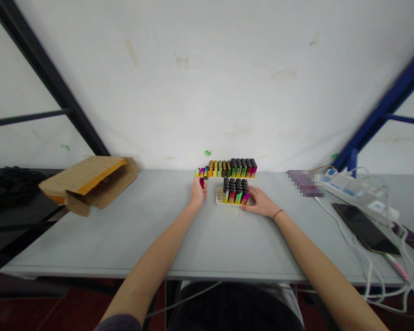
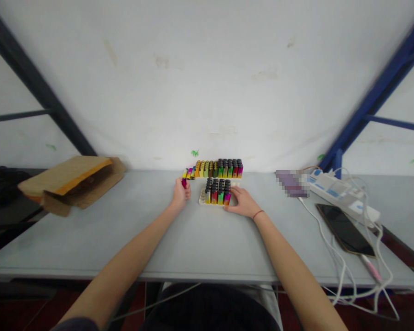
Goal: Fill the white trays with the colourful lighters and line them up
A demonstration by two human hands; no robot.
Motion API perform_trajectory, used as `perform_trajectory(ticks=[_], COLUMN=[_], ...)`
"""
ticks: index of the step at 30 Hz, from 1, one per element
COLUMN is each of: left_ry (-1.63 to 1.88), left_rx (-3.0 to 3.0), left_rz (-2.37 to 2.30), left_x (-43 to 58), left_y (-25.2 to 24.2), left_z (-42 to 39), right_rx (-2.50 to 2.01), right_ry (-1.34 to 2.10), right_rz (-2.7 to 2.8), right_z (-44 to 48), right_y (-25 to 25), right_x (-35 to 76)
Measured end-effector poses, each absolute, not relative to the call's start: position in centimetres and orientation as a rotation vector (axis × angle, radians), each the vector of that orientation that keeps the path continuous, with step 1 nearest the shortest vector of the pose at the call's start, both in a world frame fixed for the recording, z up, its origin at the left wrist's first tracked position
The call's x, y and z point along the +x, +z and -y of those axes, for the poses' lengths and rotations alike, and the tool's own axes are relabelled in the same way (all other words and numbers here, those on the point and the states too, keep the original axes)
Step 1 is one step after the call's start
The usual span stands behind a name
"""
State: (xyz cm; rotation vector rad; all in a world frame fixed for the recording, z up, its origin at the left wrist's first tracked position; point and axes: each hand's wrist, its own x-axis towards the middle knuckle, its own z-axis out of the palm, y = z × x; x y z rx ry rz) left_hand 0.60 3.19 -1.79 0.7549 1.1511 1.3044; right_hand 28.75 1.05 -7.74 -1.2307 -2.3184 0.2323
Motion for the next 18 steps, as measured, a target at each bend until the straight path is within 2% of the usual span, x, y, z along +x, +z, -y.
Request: perform_trajectory(ticks=[18], left_ry=[1.308], left_rx=[0.672], left_rz=[-1.116], left_x=[0.36], left_y=[-1.58], left_z=[-3.10], right_rx=[-1.237], right_ry=[0.243], right_rz=[2.302], right_z=[-1.14], right_y=[-7.79], right_x=[28.73])
